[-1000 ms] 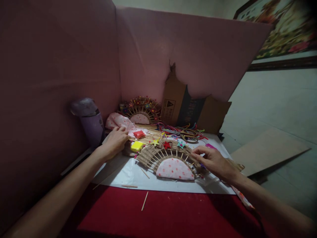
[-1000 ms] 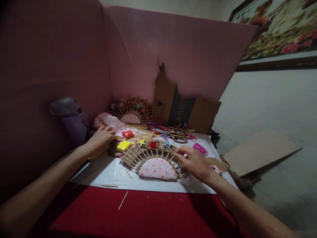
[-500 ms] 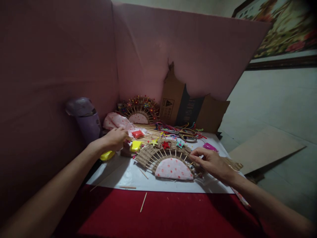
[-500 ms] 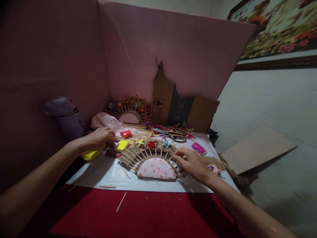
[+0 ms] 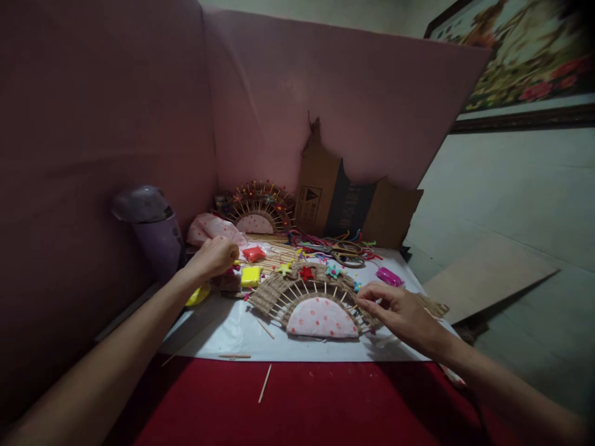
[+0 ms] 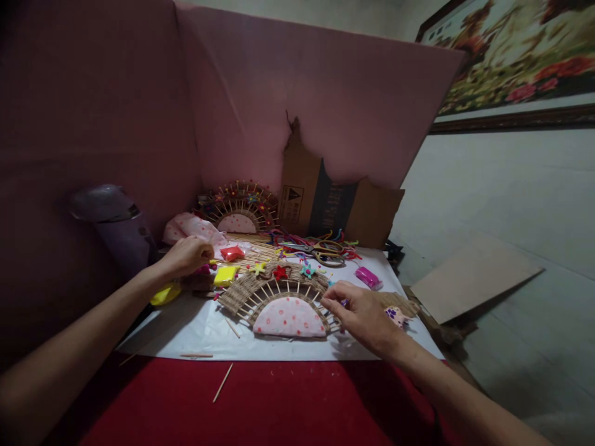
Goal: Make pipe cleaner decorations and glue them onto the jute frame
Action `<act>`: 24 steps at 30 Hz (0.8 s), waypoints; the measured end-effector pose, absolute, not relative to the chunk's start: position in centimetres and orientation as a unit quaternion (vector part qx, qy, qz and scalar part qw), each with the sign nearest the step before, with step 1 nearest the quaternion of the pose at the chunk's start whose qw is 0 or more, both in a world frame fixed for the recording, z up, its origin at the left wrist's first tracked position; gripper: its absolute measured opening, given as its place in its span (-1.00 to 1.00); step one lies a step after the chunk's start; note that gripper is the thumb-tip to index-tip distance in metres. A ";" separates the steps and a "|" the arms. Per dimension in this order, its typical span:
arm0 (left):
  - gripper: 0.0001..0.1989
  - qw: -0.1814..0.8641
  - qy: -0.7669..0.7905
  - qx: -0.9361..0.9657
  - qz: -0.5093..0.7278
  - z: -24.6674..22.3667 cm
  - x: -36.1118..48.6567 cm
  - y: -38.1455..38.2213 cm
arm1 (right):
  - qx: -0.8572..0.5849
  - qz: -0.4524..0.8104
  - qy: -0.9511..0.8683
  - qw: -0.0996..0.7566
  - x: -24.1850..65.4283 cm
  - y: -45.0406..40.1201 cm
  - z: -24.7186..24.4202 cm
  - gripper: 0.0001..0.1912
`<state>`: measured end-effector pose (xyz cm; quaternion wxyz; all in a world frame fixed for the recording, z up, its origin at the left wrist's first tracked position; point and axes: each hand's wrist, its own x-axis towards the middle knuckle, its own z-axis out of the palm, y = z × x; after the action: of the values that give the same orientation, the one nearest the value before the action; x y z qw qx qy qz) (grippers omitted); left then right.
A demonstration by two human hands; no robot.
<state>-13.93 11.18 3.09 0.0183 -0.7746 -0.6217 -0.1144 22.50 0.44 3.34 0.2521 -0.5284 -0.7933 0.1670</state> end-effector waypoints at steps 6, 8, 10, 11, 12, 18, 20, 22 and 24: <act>-0.75 0.072 -0.625 -0.776 -0.052 1.7 -12.9 11.6 | -0.506 0.181 -0.810 0.236 21.7 -1.6 4.2 -0.74; -0.75 0.083 -0.627 -0.773 -0.046 1.5 -12.8 11.7 | -0.500 0.192 -0.811 0.234 21.4 -2.4 4.4 -0.75; -0.73 0.090 -0.628 -0.772 -0.047 1.5 -12.9 11.7 | -0.495 0.208 -0.809 0.239 21.1 -3.0 4.3 -0.77; -0.72 0.091 -0.627 -0.772 -0.049 1.5 -12.9 11.6 | -0.492 0.214 -0.808 0.243 21.0 -3.3 4.3 -0.77; -0.71 0.091 -0.626 -0.772 -0.051 1.6 -13.1 11.6 | -0.490 0.219 -0.807 0.246 20.9 -3.6 4.2 -0.78; -0.74 0.077 -0.629 -0.771 -0.054 1.8 -13.4 11.5 | -0.500 0.225 -0.796 0.254 20.7 -4.8 3.6 -0.80; -0.75 0.074 -0.631 -0.770 -0.056 1.6 -13.3 11.6 | -0.501 0.228 -0.796 0.251 20.7 -5.0 3.4 -0.80; -0.76 0.071 -0.630 -0.771 -0.063 1.4 -13.2 11.6 | -0.499 0.230 -0.797 0.250 20.6 -5.2 3.3 -0.80; -0.77 0.062 -0.618 -0.780 -0.077 1.3 -13.1 11.4 | -0.498 0.233 -0.798 0.248 20.6 -5.2 3.3 -0.79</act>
<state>-13.05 11.43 1.27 0.0618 -0.7799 -0.6180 -0.0774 20.62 -5.21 3.30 0.2485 -0.4975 -0.7979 0.2325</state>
